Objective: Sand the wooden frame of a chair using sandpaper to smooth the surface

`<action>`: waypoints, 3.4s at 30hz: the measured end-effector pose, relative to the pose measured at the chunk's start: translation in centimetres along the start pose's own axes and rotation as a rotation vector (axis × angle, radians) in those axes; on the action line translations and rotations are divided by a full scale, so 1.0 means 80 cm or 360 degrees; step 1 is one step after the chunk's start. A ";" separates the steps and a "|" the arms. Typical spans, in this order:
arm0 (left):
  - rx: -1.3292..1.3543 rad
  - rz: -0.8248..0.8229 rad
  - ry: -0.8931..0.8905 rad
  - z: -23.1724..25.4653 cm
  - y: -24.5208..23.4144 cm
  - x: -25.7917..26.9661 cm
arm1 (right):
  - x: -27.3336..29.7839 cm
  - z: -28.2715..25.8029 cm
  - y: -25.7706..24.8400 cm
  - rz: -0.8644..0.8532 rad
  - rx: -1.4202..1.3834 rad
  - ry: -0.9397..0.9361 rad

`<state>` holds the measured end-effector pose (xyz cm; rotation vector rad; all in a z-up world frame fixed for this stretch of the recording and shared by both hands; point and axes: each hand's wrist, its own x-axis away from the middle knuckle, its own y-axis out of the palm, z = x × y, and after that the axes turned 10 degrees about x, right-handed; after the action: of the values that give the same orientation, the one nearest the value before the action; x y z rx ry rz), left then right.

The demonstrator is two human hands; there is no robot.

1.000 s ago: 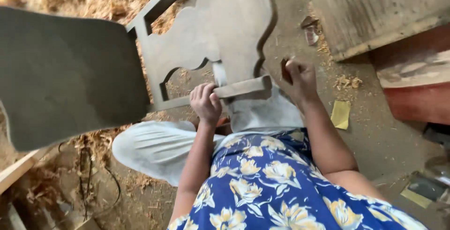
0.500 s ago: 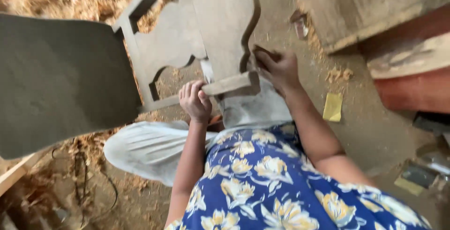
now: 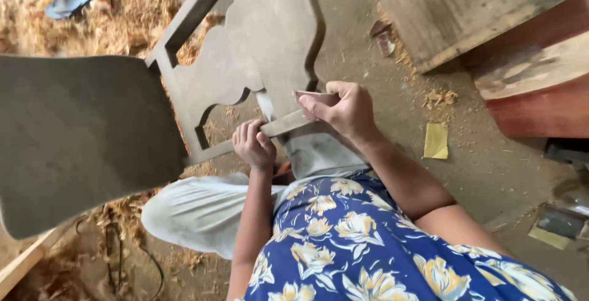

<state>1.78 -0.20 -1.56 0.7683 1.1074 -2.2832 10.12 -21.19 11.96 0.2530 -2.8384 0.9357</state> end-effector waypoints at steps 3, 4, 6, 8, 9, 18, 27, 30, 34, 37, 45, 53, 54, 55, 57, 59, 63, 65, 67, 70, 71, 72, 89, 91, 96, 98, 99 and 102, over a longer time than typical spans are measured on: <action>0.0015 0.0038 -0.0004 -0.002 0.001 -0.005 | 0.008 0.019 -0.012 -0.0062 0.0142 0.0005; 0.0010 0.0037 0.0009 -0.003 -0.006 0.001 | 0.009 0.032 0.000 -0.0057 0.0130 0.0000; 0.0052 -0.0016 -0.0041 -0.003 -0.001 0.008 | -0.001 0.061 0.014 -0.0056 -0.0026 0.0034; 0.0067 -0.0015 -0.0061 0.002 0.002 0.002 | -0.026 0.051 0.018 -0.0022 -0.0125 -0.0040; 0.0076 -0.0012 -0.0038 -0.006 -0.003 -0.007 | -0.040 0.042 0.028 0.0039 -0.0253 -0.0131; 0.0287 0.0055 -0.0335 -0.004 0.000 0.032 | 0.002 0.141 -0.020 0.0267 -0.0171 0.0146; 0.0279 -0.0057 -0.0292 0.042 -0.006 0.010 | -0.061 0.034 0.020 0.0118 -0.0068 -0.0324; 0.0388 -0.0102 -0.0405 0.036 -0.015 0.020 | -0.002 -0.020 -0.016 -0.0078 -0.0270 -0.0246; 0.0790 -0.0266 -0.0388 0.087 -0.097 -0.060 | -0.026 0.055 0.009 -0.0055 -0.0180 -0.0301; 0.2036 -0.0415 -0.0572 0.192 -0.200 -0.127 | -0.054 0.088 0.009 0.0168 -0.0578 -0.0741; 0.1760 -0.0275 -0.0573 0.187 -0.245 -0.082 | -0.051 0.180 0.094 0.0092 -0.0937 -0.0594; 0.1570 -0.0283 -0.0550 0.153 -0.248 -0.054 | -0.057 0.152 0.064 0.0122 -0.0686 -0.0522; 0.1539 -0.0295 -0.0549 0.147 -0.251 -0.053 | -0.056 0.156 0.060 0.0186 -0.0575 -0.0595; 0.1518 -0.0313 -0.0571 0.151 -0.246 -0.048 | -0.053 0.145 0.053 0.0165 -0.0565 -0.0576; 0.1464 -0.0332 -0.0588 0.158 -0.253 -0.053 | -0.056 0.118 0.039 0.0045 -0.0334 -0.0834; 0.1392 -0.0339 -0.0548 0.155 -0.251 -0.061 | -0.033 0.134 0.049 0.0032 -0.0461 -0.0666; 0.1271 -0.0406 -0.0477 0.136 -0.243 -0.089 | -0.047 0.183 0.060 0.0169 -0.0647 -0.0360; 0.1246 -0.0464 -0.0494 0.130 -0.234 -0.088 | -0.033 0.109 0.036 0.0064 -0.0471 -0.0373; 0.1224 -0.0514 -0.0508 0.125 -0.226 -0.088 | -0.020 0.081 0.019 -0.0047 -0.0291 -0.0389; 0.1167 -0.0579 -0.0410 0.095 -0.211 -0.117 | -0.022 0.075 0.005 -0.0265 -0.0500 -0.0340; 0.1147 -0.0600 -0.0395 0.088 -0.206 -0.124 | -0.011 0.065 -0.002 -0.0130 -0.0167 -0.0304; 0.1128 -0.0621 -0.0381 0.088 -0.202 -0.129 | 0.000 0.057 -0.008 0.0007 0.0165 -0.0265; 0.0209 -0.0706 -0.1118 -0.040 -0.032 -0.026 | 0.012 0.050 0.001 0.0307 0.0614 -0.0485; 0.0172 -0.0726 -0.1172 -0.043 -0.028 -0.023 | 0.001 0.052 0.000 0.0258 0.0740 -0.0302; 0.0147 -0.0739 -0.1141 -0.058 -0.019 -0.012 | -0.038 0.044 0.008 0.0002 0.0525 -0.0256; 0.0106 -0.0738 -0.1124 -0.058 -0.023 -0.021 | -0.019 0.049 -0.007 0.0011 0.0567 -0.0157; 0.0073 -0.0756 -0.1189 -0.050 -0.025 -0.010 | -0.004 0.057 -0.017 -0.0051 0.0644 -0.0031; 0.0239 -0.0687 -0.1203 -0.052 -0.020 -0.013 | -0.034 0.056 0.002 0.0002 0.0558 -0.0371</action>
<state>2.64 4.23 -2.13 -0.3364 0.7819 -2.6617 12.41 -23.45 7.81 0.4237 -2.8557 1.4941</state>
